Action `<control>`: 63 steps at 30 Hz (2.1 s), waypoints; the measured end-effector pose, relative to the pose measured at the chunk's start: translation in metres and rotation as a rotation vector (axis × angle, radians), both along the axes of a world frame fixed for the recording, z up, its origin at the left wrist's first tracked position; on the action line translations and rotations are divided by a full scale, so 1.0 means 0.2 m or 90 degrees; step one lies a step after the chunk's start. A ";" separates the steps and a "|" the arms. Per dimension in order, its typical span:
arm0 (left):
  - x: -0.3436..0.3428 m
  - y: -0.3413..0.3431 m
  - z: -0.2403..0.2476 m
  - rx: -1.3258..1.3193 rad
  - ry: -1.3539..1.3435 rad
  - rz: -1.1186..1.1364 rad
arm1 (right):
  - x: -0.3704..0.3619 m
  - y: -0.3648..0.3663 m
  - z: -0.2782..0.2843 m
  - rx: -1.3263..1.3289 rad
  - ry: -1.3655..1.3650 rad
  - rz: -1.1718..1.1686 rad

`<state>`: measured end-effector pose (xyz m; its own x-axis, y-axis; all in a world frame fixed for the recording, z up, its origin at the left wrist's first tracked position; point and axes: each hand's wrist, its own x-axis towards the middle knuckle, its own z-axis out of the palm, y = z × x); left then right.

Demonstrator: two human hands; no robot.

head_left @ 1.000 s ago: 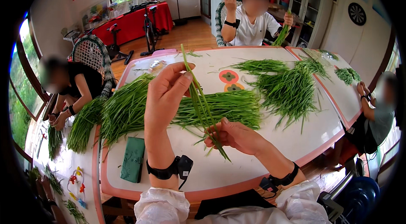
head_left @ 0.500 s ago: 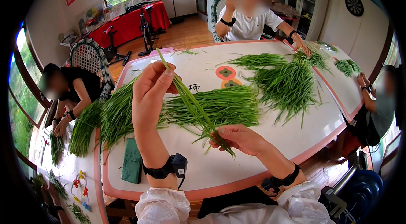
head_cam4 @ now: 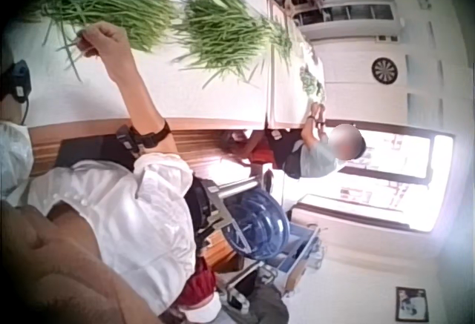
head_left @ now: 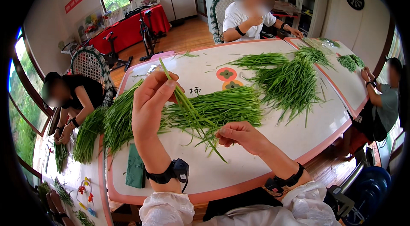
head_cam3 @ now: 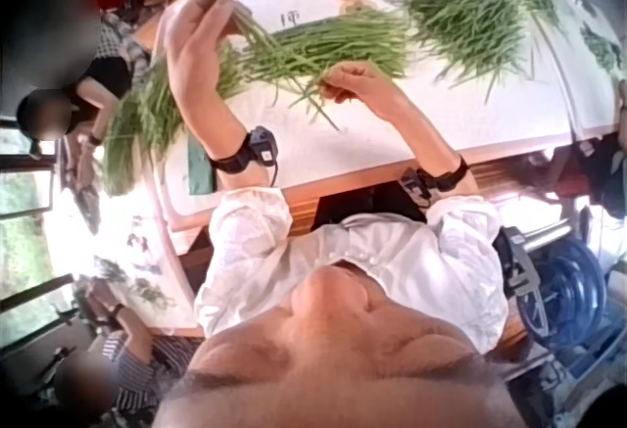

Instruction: The person holds long green stalks and strips away individual leaves or outer layers by hand, sorting the cleaned pieces into a pile on a table.

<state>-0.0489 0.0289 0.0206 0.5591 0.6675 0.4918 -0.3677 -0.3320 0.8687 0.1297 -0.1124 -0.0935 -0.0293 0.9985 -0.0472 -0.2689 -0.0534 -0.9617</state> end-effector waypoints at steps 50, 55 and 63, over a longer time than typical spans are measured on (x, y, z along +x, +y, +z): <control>0.02 -0.02 -0.01 0.063 0.053 0.039 | 0.21 -0.75 -0.02 -0.232 -0.336 0.254; 0.04 -0.02 -0.01 0.059 0.038 0.078 | 0.17 -0.92 -0.39 -0.211 -0.571 0.302; 0.05 -0.03 -0.01 0.100 0.052 0.027 | 0.14 -0.93 -0.75 0.019 -0.632 -0.284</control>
